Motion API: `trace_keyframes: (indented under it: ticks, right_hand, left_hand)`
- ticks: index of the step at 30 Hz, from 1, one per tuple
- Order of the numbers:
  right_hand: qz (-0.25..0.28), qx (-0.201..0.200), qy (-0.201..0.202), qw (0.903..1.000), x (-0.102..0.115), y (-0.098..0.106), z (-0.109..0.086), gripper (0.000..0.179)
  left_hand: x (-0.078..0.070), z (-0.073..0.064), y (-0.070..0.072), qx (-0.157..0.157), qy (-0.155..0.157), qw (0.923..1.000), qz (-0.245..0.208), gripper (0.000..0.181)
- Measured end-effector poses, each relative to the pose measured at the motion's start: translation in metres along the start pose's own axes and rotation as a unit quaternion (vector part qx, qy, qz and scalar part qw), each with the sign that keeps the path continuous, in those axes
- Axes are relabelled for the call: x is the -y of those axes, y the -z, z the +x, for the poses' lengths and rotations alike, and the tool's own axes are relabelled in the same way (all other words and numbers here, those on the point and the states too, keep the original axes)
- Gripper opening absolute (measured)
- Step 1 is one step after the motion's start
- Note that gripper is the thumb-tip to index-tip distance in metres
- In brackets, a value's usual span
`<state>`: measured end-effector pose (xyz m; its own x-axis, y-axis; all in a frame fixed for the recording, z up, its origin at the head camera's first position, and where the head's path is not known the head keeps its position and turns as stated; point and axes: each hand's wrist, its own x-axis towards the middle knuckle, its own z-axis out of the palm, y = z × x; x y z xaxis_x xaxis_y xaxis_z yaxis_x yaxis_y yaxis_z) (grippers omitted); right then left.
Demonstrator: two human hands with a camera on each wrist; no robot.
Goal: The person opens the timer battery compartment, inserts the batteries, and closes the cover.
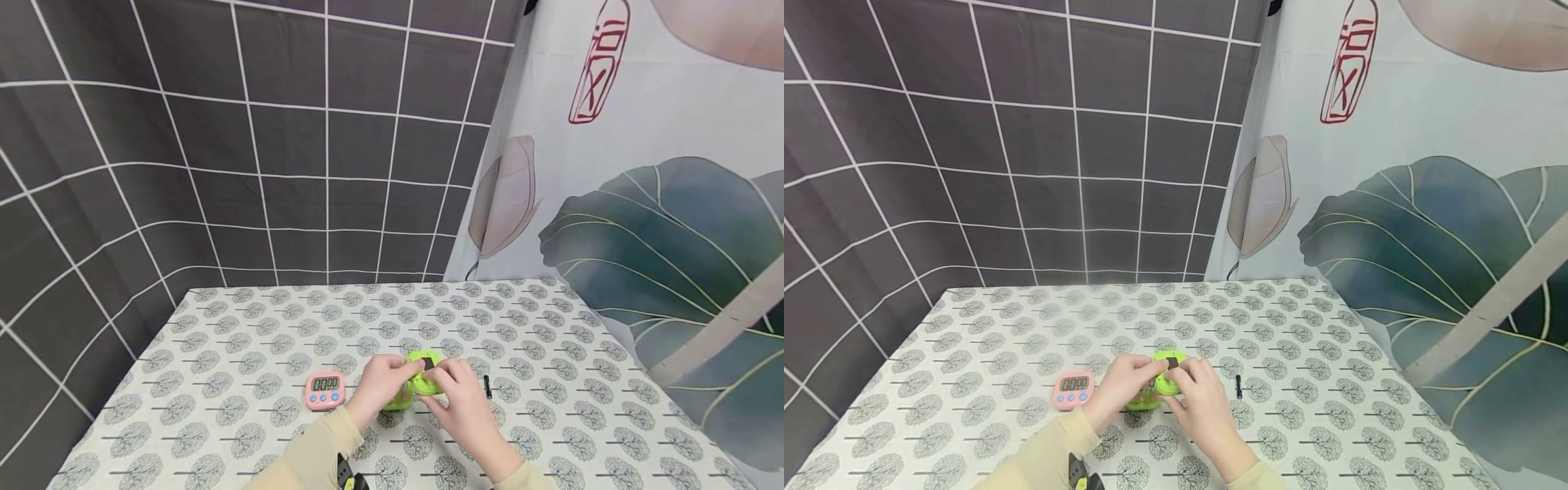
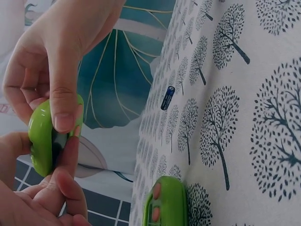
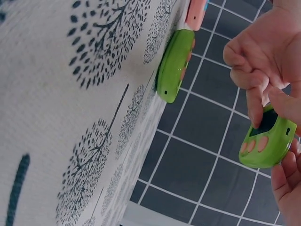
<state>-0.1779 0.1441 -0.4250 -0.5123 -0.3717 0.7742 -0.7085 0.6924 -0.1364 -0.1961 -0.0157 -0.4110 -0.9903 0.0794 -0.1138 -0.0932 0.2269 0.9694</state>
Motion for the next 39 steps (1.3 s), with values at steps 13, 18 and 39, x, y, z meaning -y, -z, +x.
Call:
trace_keyframes:
  ticks: [13,18,39]
  right_hand:
    - [0.039,0.045,-0.016,0.9981,-0.001,0.000,-0.001,0.045]
    - [0.093,0.040,-0.061,0.9929,-0.002,0.001,-0.001,0.041]
    - [0.372,0.188,-0.428,0.8022,-0.016,0.023,0.016,0.039]
  left_hand:
    - [0.003,0.001,0.002,0.002,-0.021,0.9997,-0.014,0.023]
    - [0.003,0.001,0.002,0.004,-0.024,0.9996,-0.013,0.024]
    - [0.007,0.000,0.008,0.047,-0.068,0.9965,-0.001,0.019]
